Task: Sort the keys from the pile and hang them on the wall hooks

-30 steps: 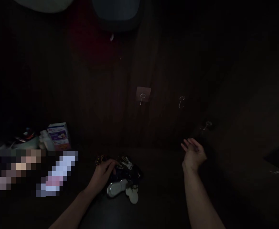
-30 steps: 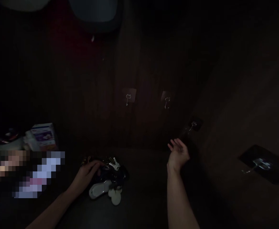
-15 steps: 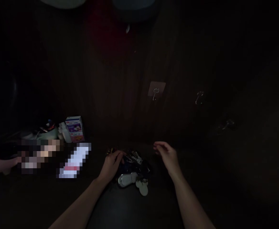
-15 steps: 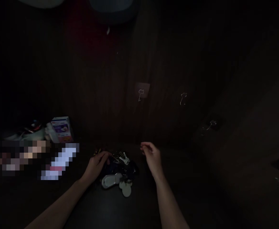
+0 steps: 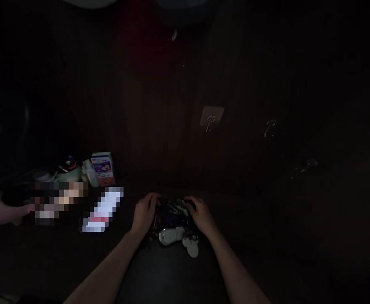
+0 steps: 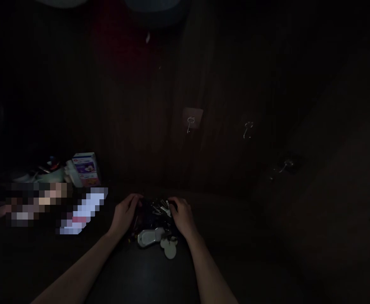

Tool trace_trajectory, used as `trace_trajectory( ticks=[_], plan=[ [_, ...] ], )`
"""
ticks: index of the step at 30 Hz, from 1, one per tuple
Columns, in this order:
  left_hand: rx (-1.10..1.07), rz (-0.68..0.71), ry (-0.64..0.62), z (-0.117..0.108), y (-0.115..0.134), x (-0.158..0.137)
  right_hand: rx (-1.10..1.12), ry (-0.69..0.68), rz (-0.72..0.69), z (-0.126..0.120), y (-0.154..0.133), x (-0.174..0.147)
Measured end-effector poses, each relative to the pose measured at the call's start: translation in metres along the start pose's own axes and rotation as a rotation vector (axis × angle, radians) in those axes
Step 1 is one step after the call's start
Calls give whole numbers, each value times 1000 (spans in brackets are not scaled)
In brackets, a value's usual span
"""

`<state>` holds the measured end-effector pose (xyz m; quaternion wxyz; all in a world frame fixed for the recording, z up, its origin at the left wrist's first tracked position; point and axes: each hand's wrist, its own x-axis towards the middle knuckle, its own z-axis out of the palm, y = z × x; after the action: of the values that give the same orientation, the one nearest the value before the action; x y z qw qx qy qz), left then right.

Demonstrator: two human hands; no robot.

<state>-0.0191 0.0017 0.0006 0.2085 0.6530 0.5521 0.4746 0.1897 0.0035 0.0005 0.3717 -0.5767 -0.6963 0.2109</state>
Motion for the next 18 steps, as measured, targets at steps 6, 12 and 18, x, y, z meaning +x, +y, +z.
trace_trajectory(
  ticks=[6, 12, 18],
  plan=[
    [167, 215, -139, 4, 0, -2, -8, -4, -7, 1, 0, -1],
    [368, 246, -180, -1, 3, -3, 32, 2, -17, -4, 2, -2],
    [431, 148, -72, -12, 4, -1, 29, 17, 21, -6, 9, -2]
  ],
)
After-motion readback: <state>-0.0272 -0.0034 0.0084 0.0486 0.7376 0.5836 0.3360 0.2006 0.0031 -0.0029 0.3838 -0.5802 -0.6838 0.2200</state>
